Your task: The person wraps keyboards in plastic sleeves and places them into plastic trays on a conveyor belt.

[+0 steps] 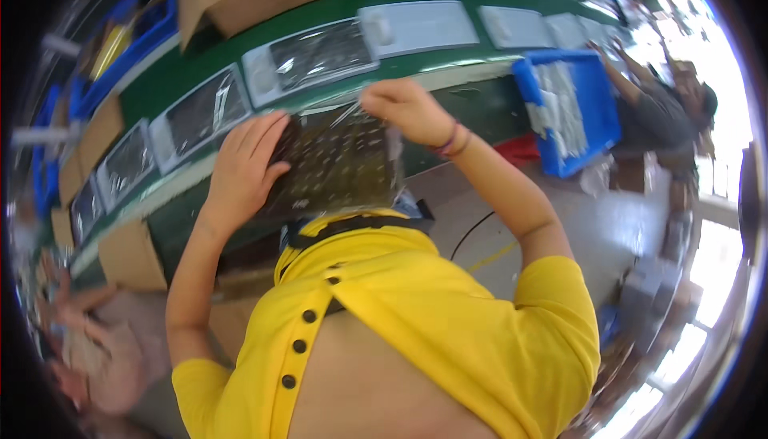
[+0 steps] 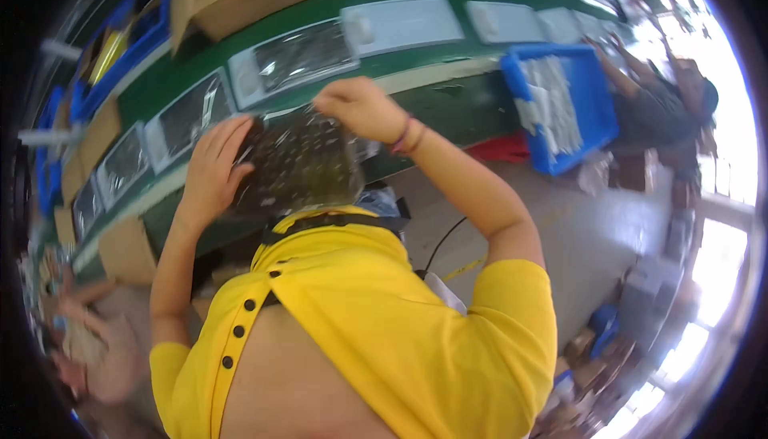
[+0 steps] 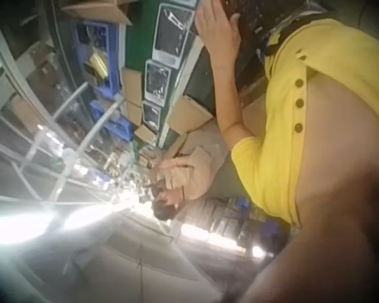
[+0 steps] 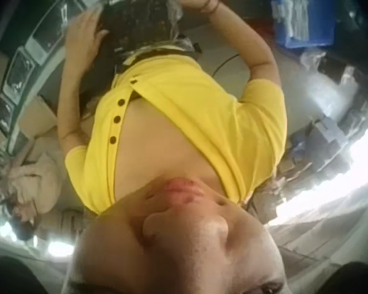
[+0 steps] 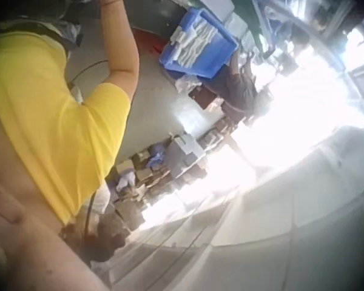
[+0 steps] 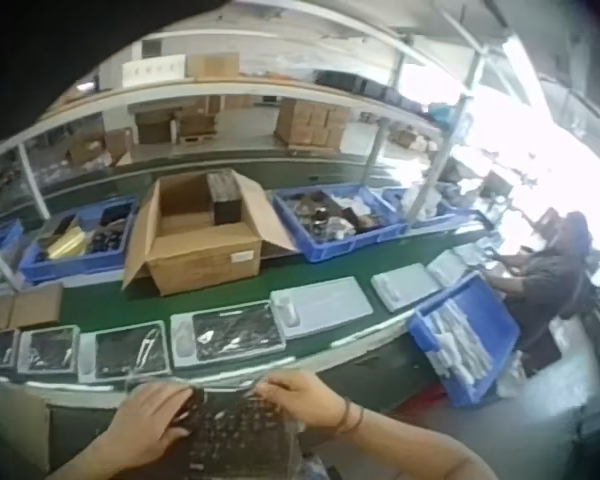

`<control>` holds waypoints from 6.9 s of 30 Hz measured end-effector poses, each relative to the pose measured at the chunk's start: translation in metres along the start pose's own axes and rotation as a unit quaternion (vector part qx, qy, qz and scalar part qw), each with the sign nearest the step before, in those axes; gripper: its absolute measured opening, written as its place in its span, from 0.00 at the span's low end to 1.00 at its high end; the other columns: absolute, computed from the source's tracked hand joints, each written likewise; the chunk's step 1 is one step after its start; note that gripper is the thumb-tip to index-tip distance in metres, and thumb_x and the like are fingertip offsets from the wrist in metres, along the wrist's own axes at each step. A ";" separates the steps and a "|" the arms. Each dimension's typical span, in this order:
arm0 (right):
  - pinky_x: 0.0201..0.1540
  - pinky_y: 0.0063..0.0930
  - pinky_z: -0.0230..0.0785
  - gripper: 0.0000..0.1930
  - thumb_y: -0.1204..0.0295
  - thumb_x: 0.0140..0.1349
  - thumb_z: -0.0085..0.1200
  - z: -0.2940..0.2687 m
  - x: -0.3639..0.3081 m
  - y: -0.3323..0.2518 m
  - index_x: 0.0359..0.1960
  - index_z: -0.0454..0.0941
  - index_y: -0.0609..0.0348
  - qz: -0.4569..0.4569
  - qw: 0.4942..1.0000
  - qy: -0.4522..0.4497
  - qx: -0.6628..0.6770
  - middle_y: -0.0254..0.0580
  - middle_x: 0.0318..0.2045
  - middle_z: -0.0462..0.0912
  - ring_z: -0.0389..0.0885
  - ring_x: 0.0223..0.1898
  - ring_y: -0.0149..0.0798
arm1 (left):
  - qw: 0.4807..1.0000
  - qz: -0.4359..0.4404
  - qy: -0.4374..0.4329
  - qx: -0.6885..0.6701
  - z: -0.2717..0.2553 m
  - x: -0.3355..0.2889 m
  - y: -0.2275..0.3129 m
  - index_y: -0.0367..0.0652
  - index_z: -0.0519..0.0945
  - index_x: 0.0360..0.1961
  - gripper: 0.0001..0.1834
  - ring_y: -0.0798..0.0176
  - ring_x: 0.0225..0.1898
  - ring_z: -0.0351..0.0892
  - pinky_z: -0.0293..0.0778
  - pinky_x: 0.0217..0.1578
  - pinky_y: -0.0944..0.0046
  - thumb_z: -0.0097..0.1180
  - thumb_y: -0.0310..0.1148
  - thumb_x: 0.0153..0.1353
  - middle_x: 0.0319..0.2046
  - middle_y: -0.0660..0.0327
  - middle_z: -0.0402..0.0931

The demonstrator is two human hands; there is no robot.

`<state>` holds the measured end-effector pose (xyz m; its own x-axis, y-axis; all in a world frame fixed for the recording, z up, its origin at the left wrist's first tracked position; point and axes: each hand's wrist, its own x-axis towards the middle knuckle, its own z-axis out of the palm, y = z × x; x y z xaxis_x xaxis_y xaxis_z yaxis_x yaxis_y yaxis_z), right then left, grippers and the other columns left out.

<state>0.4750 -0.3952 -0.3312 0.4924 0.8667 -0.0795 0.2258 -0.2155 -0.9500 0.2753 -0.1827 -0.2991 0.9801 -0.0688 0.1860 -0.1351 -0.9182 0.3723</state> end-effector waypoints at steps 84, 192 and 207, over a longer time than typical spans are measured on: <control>0.44 0.43 0.74 0.09 0.73 0.54 0.50 -0.292 0.193 0.389 0.35 0.81 0.57 0.220 0.914 0.259 -0.222 0.56 0.33 0.83 0.82 0.38 0.58 | 0.854 -0.497 0.048 -0.149 0.341 0.411 -0.159 0.37 0.83 0.31 0.36 0.49 0.34 0.82 0.74 0.35 0.51 0.36 0.61 0.66 0.31 0.47 0.82; 0.30 0.32 0.74 0.04 0.73 0.46 0.56 0.077 0.056 -0.054 0.24 0.83 0.55 -0.324 0.592 -0.481 -0.560 0.42 0.25 0.83 0.84 0.29 0.43 | 0.882 -0.212 0.281 -0.314 0.179 0.038 0.035 0.41 0.81 0.34 0.10 0.49 0.40 0.78 0.73 0.39 0.63 0.65 0.28 0.49 0.39 0.55 0.80; 0.34 0.39 0.69 0.04 0.76 0.53 0.57 -0.021 0.059 -0.005 0.30 0.75 0.59 -0.321 0.847 -0.288 -0.312 0.46 0.26 0.77 0.77 0.31 0.51 | 0.946 -0.233 0.210 -0.081 0.102 -0.016 0.027 0.45 0.83 0.29 0.03 0.55 0.33 0.77 0.73 0.35 0.61 0.61 0.30 0.52 0.30 0.62 0.77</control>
<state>0.5208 -0.3521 -0.3252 -0.3505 0.9325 0.0874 0.7804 0.3423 -0.5233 0.2711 -0.2466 -0.3845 0.7988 0.5214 0.3001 0.2431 -0.7361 0.6317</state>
